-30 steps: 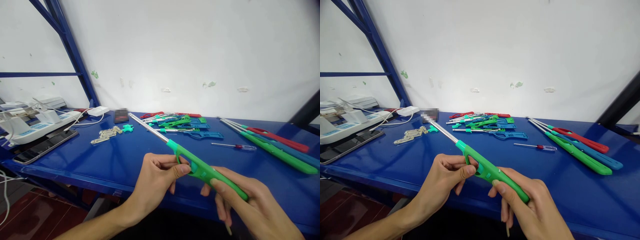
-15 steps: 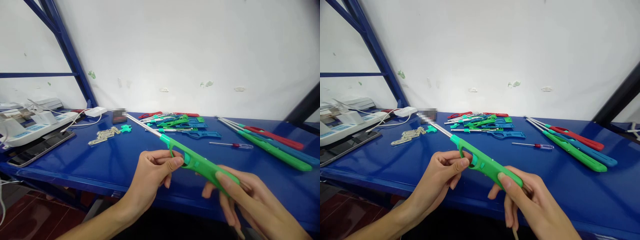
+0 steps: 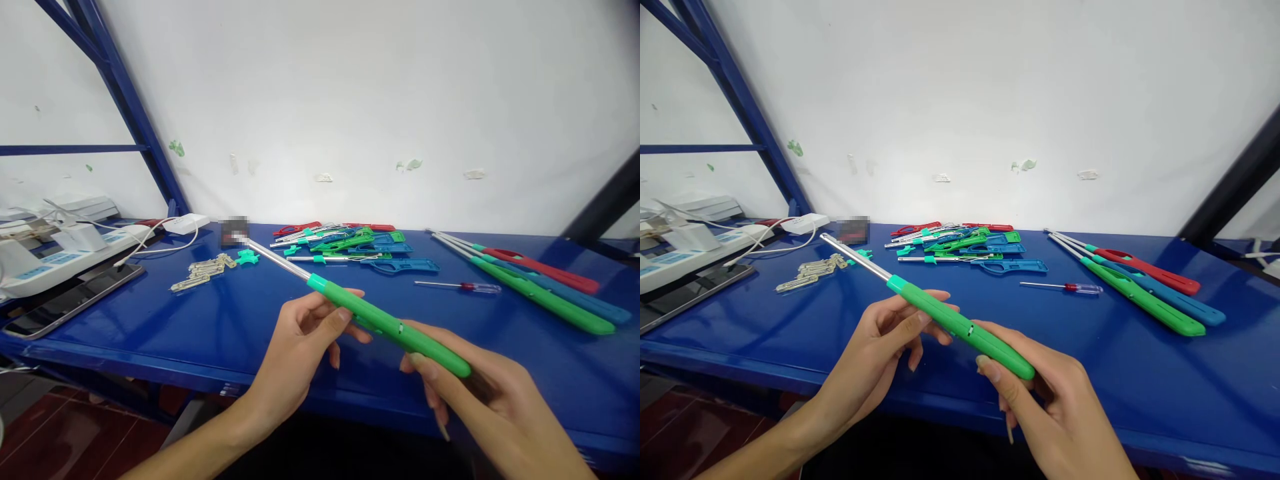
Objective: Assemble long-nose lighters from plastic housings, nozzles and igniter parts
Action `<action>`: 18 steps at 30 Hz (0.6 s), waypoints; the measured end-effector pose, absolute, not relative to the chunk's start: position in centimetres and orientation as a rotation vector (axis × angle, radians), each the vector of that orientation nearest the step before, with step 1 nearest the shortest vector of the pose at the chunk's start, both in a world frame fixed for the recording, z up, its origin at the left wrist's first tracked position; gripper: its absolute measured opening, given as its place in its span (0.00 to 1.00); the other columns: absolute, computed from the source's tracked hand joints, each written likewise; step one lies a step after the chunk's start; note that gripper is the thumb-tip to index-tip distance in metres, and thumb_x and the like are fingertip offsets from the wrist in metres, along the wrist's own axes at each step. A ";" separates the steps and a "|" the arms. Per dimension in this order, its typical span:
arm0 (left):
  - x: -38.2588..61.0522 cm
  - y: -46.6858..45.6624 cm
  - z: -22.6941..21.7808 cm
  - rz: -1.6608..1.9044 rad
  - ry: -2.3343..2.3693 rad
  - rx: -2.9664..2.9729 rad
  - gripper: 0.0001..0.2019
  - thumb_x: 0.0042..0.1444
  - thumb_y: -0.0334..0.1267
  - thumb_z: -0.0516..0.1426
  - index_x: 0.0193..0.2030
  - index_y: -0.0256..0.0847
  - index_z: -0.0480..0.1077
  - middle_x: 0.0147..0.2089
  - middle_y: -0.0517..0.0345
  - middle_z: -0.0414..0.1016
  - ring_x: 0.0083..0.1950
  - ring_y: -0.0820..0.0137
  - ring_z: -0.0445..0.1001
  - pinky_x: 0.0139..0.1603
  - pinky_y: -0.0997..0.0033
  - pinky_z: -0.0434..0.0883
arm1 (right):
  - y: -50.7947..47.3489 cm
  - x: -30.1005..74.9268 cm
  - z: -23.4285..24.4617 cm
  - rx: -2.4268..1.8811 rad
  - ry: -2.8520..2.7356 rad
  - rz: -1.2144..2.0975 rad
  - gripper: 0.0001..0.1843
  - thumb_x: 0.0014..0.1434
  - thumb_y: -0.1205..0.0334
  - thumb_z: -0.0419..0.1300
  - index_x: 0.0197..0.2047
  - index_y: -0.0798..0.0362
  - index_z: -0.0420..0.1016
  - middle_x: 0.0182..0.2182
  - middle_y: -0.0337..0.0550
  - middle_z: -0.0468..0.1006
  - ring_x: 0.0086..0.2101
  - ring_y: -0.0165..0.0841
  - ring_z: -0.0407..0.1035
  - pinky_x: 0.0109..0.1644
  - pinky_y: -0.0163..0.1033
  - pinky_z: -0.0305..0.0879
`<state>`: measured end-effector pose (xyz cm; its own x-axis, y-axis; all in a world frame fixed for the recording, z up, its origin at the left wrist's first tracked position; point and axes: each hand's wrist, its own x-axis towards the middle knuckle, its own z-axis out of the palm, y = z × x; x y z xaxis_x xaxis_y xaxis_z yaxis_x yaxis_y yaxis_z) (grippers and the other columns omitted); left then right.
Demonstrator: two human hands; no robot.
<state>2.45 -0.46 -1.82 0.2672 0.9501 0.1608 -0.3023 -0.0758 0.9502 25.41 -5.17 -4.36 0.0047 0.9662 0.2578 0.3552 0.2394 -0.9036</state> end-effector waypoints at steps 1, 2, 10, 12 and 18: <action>2.4 -0.5 -1.8 1.196 0.723 1.208 0.14 0.70 0.47 0.75 0.55 0.41 0.90 0.40 0.50 0.89 0.40 0.66 0.88 0.26 0.82 0.69 | -5.2 25.5 -4.5 -1.268 -1.515 0.823 0.32 0.72 0.28 0.68 0.61 0.44 0.92 0.24 0.38 0.78 0.20 0.32 0.68 0.20 0.34 0.70; 2.4 -0.5 -1.8 1.192 0.722 1.218 0.14 0.71 0.48 0.74 0.54 0.41 0.90 0.40 0.51 0.88 0.40 0.67 0.88 0.26 0.83 0.69 | -5.2 25.5 -4.6 -1.248 -1.490 0.865 0.31 0.73 0.29 0.68 0.63 0.43 0.90 0.25 0.38 0.80 0.20 0.31 0.68 0.21 0.33 0.70; 2.5 -0.3 -1.8 1.183 0.728 1.272 0.17 0.71 0.53 0.74 0.49 0.40 0.88 0.34 0.57 0.82 0.32 0.73 0.83 0.23 0.84 0.65 | -5.1 25.6 -5.0 -1.177 -1.355 1.033 0.27 0.76 0.33 0.67 0.69 0.35 0.81 0.34 0.36 0.83 0.23 0.29 0.71 0.23 0.29 0.73; 2.5 -0.3 -1.9 1.175 0.744 1.280 0.19 0.71 0.56 0.73 0.50 0.39 0.88 0.33 0.57 0.82 0.31 0.73 0.83 0.23 0.84 0.64 | -5.1 25.6 -5.1 -1.176 -1.366 1.043 0.26 0.77 0.33 0.66 0.69 0.36 0.81 0.34 0.36 0.83 0.23 0.29 0.71 0.24 0.29 0.73; 2.5 -0.2 -2.0 1.099 0.835 1.360 0.24 0.73 0.59 0.69 0.54 0.37 0.87 0.46 0.48 0.89 0.29 0.73 0.83 0.21 0.81 0.62 | -5.2 26.2 -5.2 -1.236 -1.415 1.001 0.29 0.75 0.32 0.67 0.70 0.38 0.81 0.31 0.36 0.82 0.21 0.31 0.72 0.21 0.31 0.73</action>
<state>2.55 -0.25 -1.95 0.3105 0.9405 0.1382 -0.1181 -0.1061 0.9873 26.23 -5.16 -5.18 -0.0141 0.9891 0.1468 0.1915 0.1467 -0.9705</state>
